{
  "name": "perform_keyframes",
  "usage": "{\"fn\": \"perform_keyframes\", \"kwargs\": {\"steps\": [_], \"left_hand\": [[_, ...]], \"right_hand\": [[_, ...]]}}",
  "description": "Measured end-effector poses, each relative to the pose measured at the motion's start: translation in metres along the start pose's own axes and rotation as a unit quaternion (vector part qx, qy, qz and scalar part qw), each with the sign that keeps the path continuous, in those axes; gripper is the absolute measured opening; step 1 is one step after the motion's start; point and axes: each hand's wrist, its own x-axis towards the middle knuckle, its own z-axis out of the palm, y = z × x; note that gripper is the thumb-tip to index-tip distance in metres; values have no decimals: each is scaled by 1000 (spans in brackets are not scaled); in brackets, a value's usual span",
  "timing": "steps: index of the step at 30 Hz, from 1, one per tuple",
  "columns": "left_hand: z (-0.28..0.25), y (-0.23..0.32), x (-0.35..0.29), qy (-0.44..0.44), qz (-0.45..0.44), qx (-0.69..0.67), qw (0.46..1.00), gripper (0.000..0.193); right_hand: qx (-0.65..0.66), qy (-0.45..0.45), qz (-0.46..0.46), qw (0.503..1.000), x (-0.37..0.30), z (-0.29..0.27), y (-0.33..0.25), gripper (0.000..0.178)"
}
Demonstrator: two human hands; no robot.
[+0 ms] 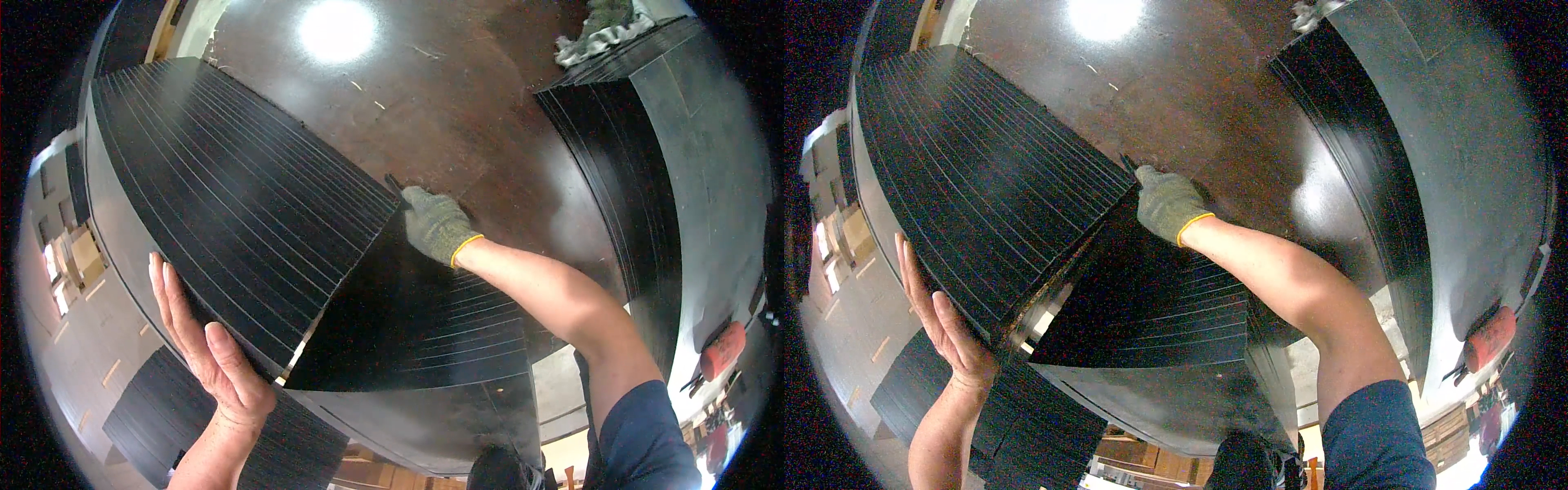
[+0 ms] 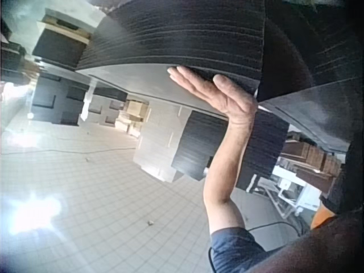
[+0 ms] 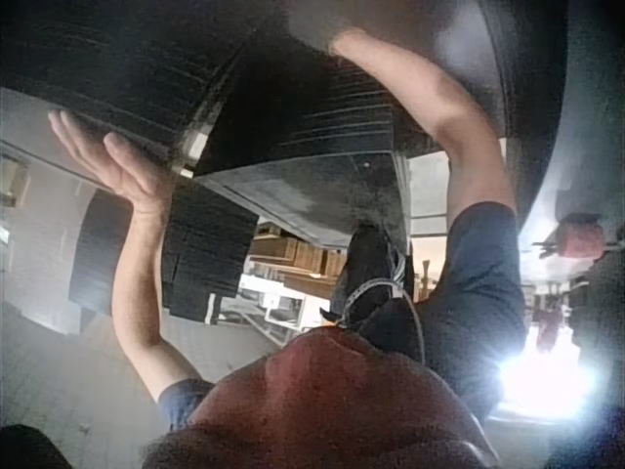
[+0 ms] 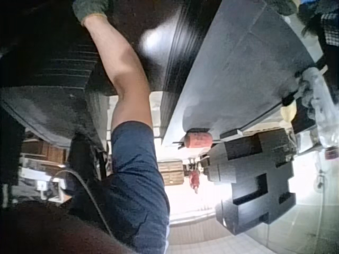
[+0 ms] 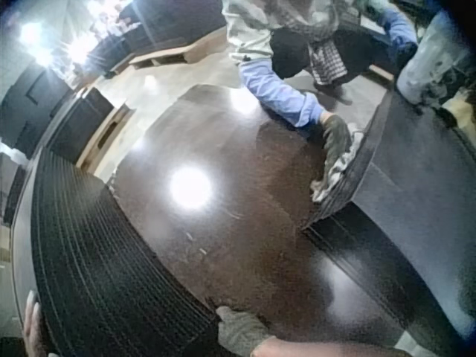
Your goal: The person scrapes along the edges of a stack of black wooden panels using a scraper tool, applying downward pressure to remove excess material. They work through the stack, occasionally moving panels or shifting their position to reach different sections of the wood.
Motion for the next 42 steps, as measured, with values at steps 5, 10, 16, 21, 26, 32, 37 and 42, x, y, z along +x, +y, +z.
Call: {"fn": "perform_keyframes", "kwargs": {"steps": [5,10,16,21,26,32,37,42], "left_hand": [[0,2,0,7,-13,-5,1000,64],[1,3,0,4,-5,-6,1000,64],[0,1,1,-4,3,-1,1000,63],[2,1,1,8,-7,-14,1000,63],[2,2,1,3,0,-15,1000,62],[2,1,1,9,12,-26,1000,60],[1,1,0,2,20,-23,1000,59],[0,1,1,1,25,-20,999,59]], "right_hand": [[-26,5,-118,993,-10,-18,-18,19],[130,104,-394,904,-41,-32,-21,35],[74,-7,-59,995,5,1,19,36],[40,112,-140,983,-6,-8,-15,24],[179,140,-451,863,-67,-59,-98,41],[122,-23,-94,988,-78,-87,-130,38],[171,89,-402,895,-112,-103,-154,37],[90,-12,-192,977,-80,-99,-143,33]]}}
